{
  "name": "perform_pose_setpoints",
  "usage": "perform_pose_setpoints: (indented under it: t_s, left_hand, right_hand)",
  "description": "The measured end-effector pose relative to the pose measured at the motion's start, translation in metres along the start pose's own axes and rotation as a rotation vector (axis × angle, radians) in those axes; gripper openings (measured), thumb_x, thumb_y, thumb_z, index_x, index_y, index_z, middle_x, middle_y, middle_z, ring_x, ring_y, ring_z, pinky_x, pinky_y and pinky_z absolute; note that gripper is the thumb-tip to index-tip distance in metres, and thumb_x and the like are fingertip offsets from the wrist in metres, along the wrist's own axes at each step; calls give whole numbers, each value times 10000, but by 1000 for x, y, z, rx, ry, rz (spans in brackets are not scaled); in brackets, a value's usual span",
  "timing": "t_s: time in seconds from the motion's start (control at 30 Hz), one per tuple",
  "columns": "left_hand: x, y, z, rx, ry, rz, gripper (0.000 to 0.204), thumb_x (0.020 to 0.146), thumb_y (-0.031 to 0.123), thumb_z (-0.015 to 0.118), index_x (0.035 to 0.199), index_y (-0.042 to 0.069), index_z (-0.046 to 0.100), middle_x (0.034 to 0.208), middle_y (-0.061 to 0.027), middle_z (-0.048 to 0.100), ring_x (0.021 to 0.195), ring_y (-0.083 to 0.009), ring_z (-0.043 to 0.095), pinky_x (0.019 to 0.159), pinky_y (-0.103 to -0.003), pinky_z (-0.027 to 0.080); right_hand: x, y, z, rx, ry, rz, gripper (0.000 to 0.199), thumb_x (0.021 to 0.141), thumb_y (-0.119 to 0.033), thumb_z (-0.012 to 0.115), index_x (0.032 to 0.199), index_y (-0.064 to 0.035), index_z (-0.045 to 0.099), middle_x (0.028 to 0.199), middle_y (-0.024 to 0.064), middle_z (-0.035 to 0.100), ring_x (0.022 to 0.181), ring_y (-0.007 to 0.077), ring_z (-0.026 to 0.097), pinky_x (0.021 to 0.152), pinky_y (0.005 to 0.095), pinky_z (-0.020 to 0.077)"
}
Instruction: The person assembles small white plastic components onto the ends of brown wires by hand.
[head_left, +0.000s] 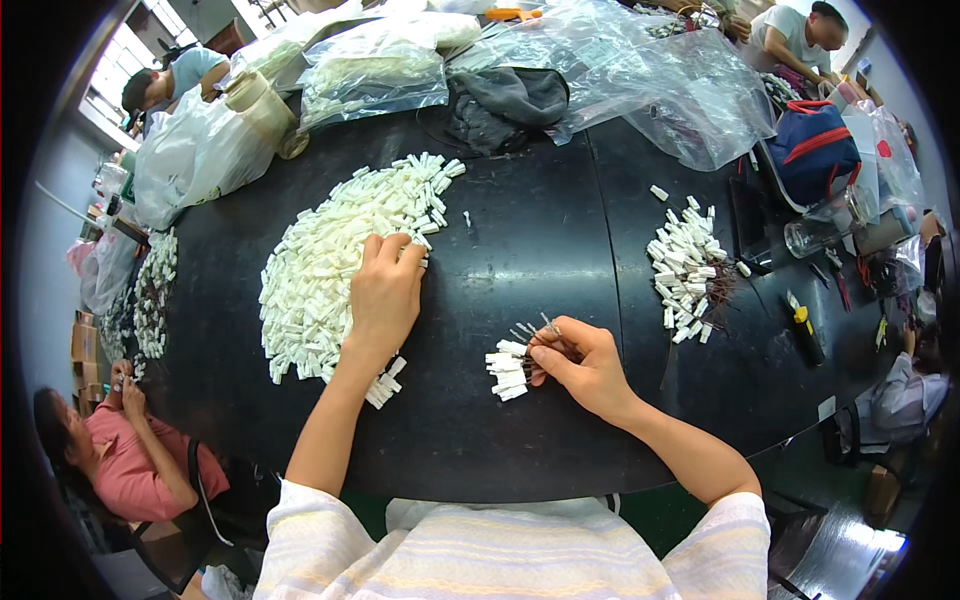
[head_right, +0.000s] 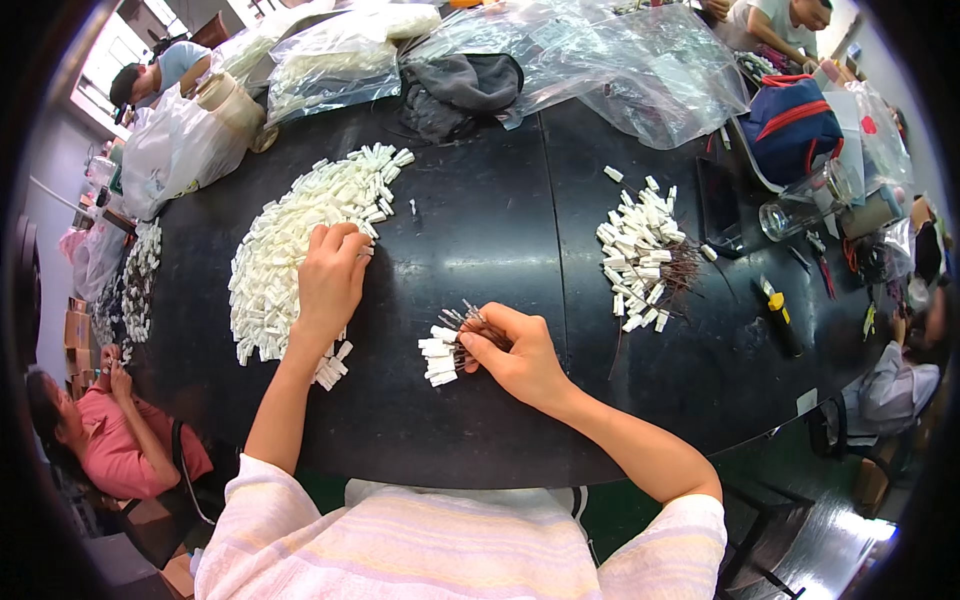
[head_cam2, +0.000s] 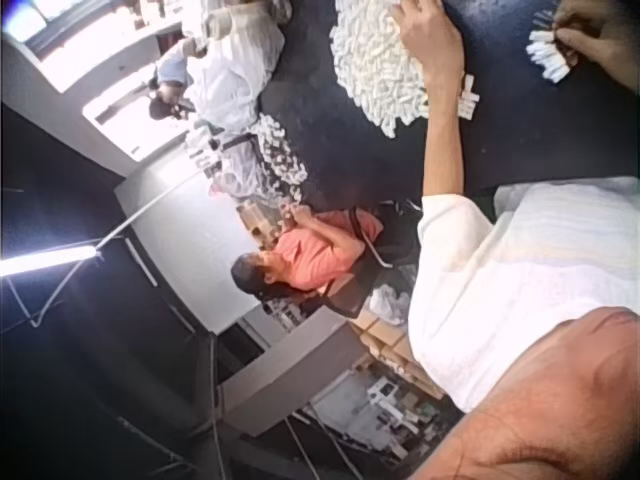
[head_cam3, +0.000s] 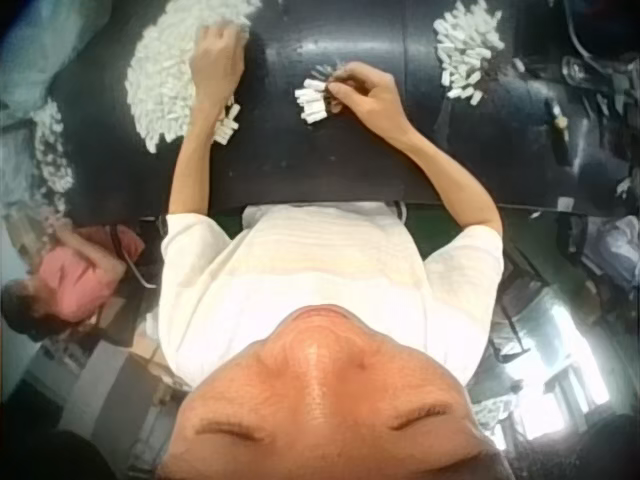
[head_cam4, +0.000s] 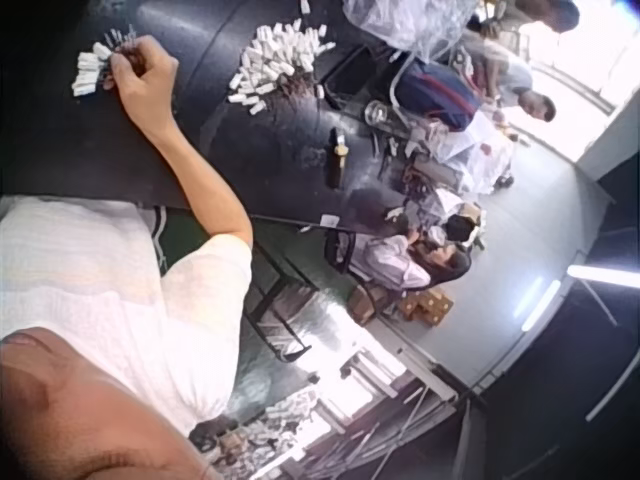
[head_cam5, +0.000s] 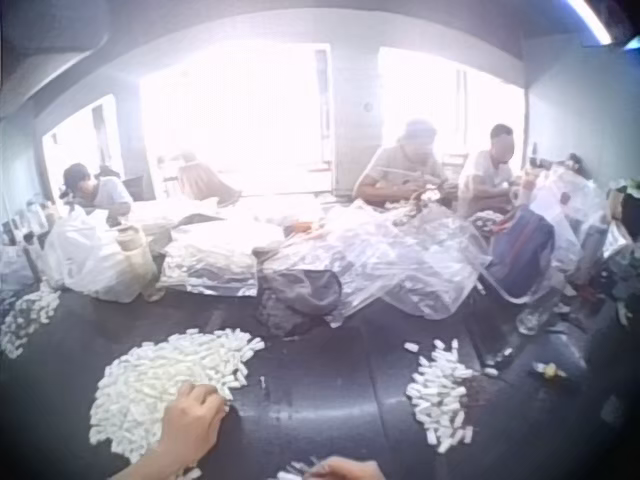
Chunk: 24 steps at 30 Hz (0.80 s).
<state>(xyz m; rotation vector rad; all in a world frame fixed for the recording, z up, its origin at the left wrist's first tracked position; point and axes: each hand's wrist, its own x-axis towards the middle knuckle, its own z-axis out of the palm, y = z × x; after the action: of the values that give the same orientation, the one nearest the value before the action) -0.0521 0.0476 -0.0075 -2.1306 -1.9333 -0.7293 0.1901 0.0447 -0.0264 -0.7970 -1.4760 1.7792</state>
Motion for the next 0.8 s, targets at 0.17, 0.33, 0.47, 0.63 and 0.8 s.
perform_pose_setpoints:
  t_s: [0.17, 0.33, 0.47, 0.63, 0.8]
  left_hand:
    - [1, -11, 8, 75, 21, 152, 110, 689, -21, 598, 779, 27, 558, 852, -45, 580, 769, -252, 517, 601, -343, 466]
    - [-2, -10, 3, 97, -50, 197, 162, 680, -32, 600, 831, 26, 592, 822, -52, 586, 734, -228, 523, 581, -324, 463]
    - [-9, 20, -5, -519, -20, -96, 197, 719, -17, 621, 903, 53, 630, 765, -54, 605, 652, -150, 545, 521, -264, 449]
    - [-22, 48, -4, -1601, -294, -726, 79, 835, 57, 600, 852, -19, 617, 700, -41, 583, 557, -49, 480, 458, -171, 348]
    - [-30, 48, 1, -1666, -409, -790, 108, 846, 77, 592, 849, -30, 607, 673, -48, 579, 478, -34, 404, 409, -168, 284]
  right_hand:
    - [3, 1, 0, 28, 2, 16, 65, 832, -9, 558, 859, 40, 526, 707, 59, 602, 612, 83, 590, 558, 206, 458]
    - [1, 1, 0, 11, -11, 26, 62, 819, 2, 564, 817, 21, 505, 683, 54, 595, 611, 87, 597, 549, 205, 450]
    - [0, 1, -1, -3, -1, 8, 65, 814, 1, 570, 816, 20, 508, 682, 45, 587, 611, 79, 592, 544, 201, 444]
    - [1, 0, 1, 10, -17, 23, 68, 807, -6, 581, 811, 17, 516, 698, 30, 577, 598, 59, 566, 540, 191, 434]
    - [1, 1, 0, -16, 11, 45, 67, 807, -14, 585, 807, 11, 523, 674, 23, 578, 589, 51, 559, 524, 185, 414]
